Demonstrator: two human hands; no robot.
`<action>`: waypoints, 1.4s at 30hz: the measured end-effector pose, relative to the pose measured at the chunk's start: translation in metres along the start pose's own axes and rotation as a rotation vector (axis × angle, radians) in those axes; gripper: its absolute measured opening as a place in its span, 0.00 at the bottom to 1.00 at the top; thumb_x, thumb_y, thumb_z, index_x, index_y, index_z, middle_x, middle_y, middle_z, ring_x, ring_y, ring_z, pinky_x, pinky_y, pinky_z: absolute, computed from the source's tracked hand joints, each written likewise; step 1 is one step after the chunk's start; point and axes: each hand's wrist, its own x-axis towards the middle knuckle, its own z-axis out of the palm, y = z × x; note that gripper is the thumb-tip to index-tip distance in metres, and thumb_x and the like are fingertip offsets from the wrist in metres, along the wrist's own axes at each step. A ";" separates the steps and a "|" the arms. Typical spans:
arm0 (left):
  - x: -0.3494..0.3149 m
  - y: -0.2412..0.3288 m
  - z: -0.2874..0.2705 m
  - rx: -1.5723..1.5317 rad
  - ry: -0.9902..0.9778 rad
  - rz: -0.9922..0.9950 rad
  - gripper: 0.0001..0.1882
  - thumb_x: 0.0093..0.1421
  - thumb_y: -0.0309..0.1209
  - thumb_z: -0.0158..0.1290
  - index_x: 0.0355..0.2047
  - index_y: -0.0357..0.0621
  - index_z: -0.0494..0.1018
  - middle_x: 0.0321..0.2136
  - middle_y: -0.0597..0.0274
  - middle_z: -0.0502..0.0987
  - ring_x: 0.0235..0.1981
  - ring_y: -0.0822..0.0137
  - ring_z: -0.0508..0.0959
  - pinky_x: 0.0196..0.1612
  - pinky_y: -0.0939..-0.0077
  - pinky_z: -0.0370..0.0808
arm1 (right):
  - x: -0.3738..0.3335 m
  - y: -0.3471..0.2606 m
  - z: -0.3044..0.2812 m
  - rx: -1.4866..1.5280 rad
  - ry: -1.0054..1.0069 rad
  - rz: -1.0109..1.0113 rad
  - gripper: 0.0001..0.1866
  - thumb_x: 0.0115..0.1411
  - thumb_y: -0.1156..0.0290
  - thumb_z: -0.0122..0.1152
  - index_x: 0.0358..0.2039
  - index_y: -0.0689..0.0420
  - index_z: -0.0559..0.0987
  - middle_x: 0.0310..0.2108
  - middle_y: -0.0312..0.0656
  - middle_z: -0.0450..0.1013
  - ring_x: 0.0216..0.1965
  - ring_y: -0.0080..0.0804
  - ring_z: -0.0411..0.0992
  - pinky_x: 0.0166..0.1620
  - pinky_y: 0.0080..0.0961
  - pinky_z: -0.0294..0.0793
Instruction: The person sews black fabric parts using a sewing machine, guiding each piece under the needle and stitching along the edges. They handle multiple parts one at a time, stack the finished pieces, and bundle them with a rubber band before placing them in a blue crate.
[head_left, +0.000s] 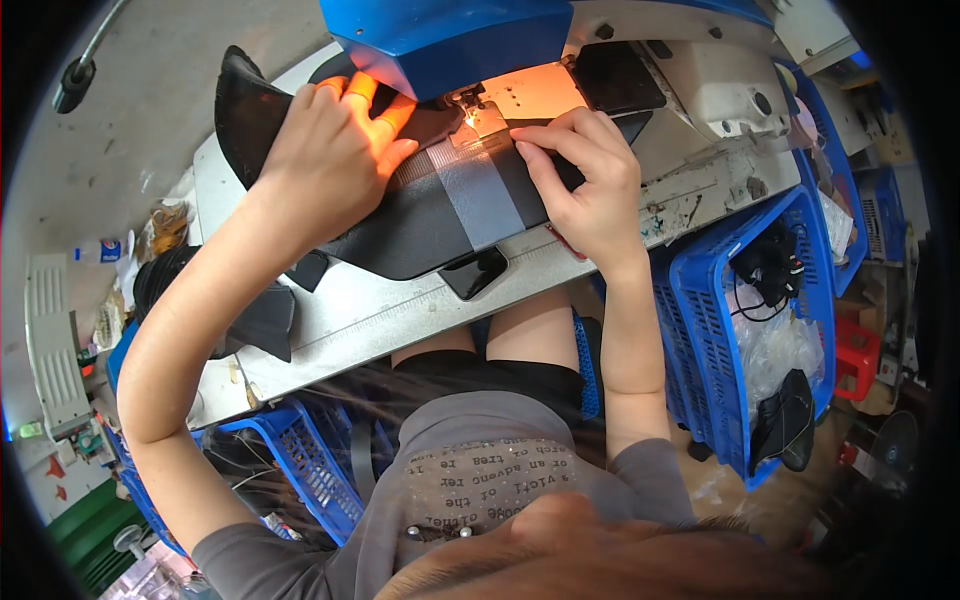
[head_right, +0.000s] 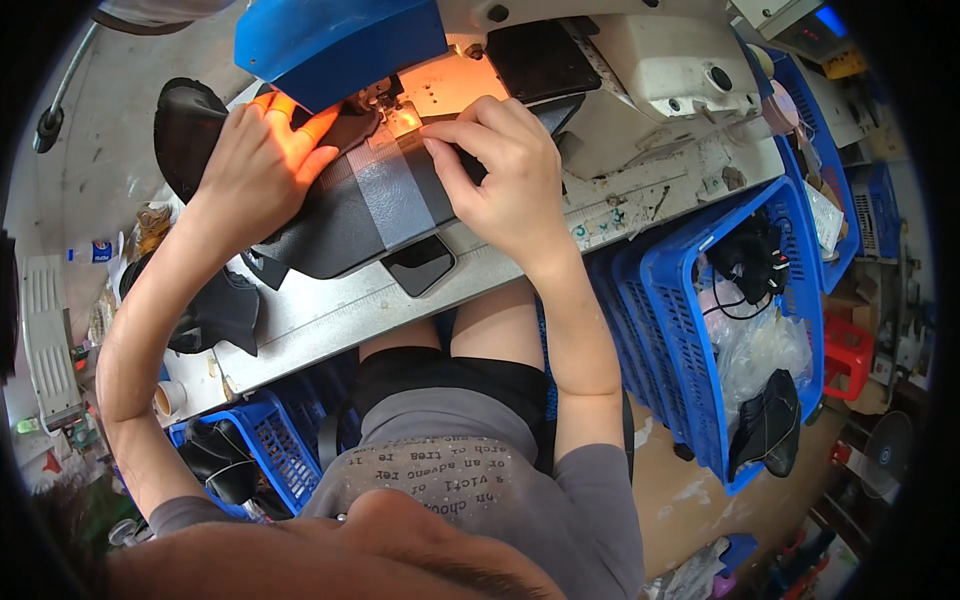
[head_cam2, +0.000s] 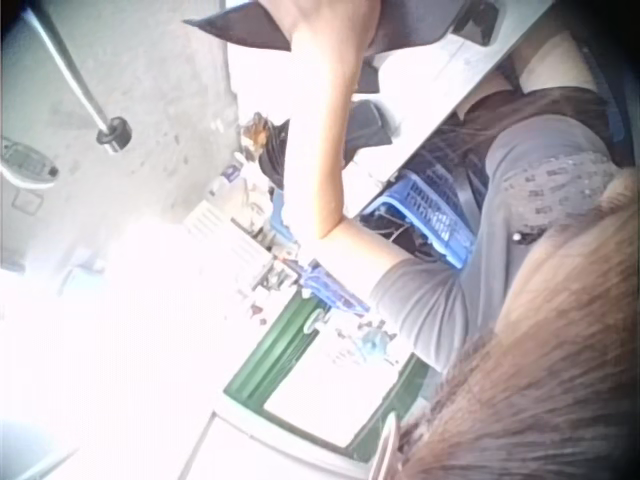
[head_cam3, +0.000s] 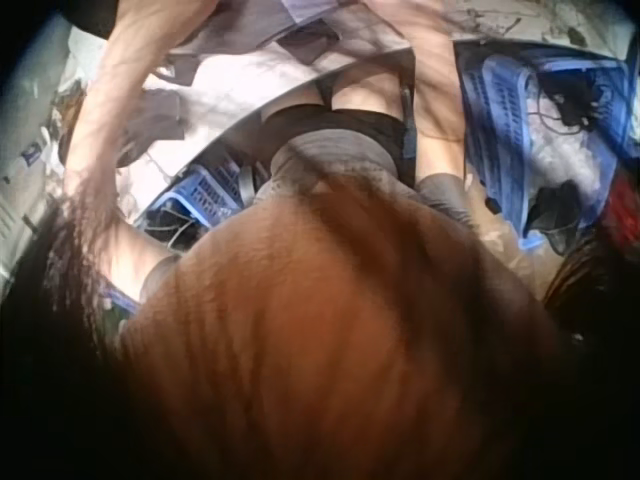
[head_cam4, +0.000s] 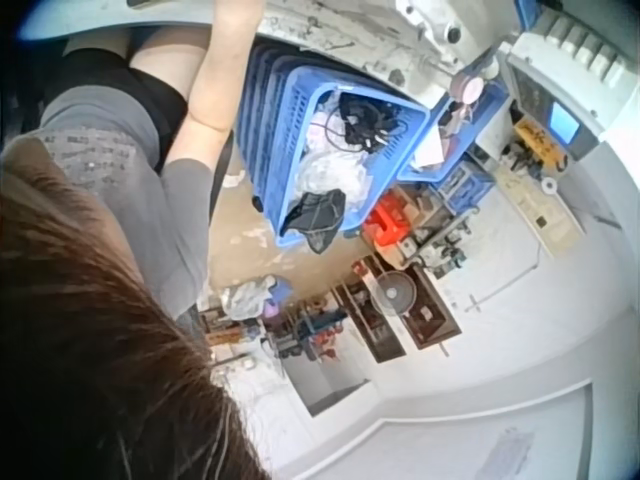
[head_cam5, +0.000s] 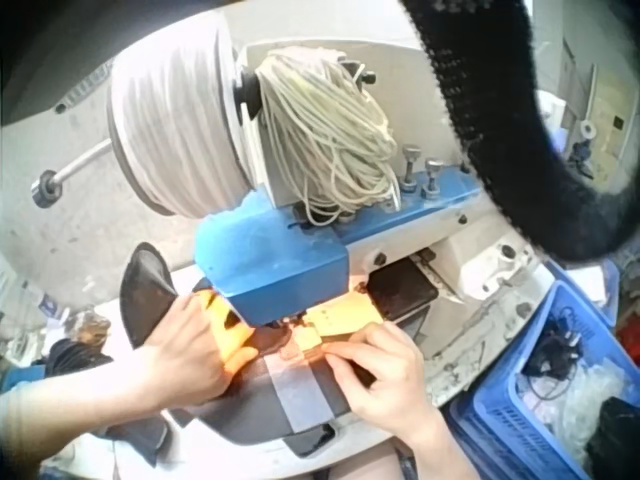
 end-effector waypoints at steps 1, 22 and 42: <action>0.002 0.000 -0.001 0.006 0.009 -0.017 0.17 0.58 0.36 0.54 0.46 0.42 0.75 0.39 0.51 0.73 0.41 0.53 0.71 0.45 0.64 0.66 | 0.000 0.000 0.000 -0.005 -0.003 0.003 0.04 0.47 0.76 0.66 0.26 0.55 0.83 0.22 0.36 0.70 0.27 0.34 0.69 0.31 0.28 0.68; 0.015 0.042 0.028 0.361 0.233 -0.388 0.15 0.56 0.45 0.54 0.27 0.46 0.77 0.21 0.58 0.70 0.24 0.59 0.69 0.30 0.63 0.61 | 0.000 -0.002 0.000 -0.026 -0.009 0.025 0.04 0.48 0.75 0.66 0.28 0.56 0.83 0.23 0.36 0.71 0.27 0.33 0.68 0.32 0.27 0.68; -0.090 0.072 -0.016 -0.148 0.103 -0.199 0.33 0.47 0.37 0.59 0.56 0.45 0.69 0.49 0.49 0.71 0.53 0.53 0.70 0.59 0.56 0.58 | -0.001 -0.004 -0.002 -0.030 -0.022 0.063 0.04 0.51 0.74 0.64 0.28 0.57 0.83 0.24 0.37 0.71 0.29 0.34 0.69 0.34 0.28 0.68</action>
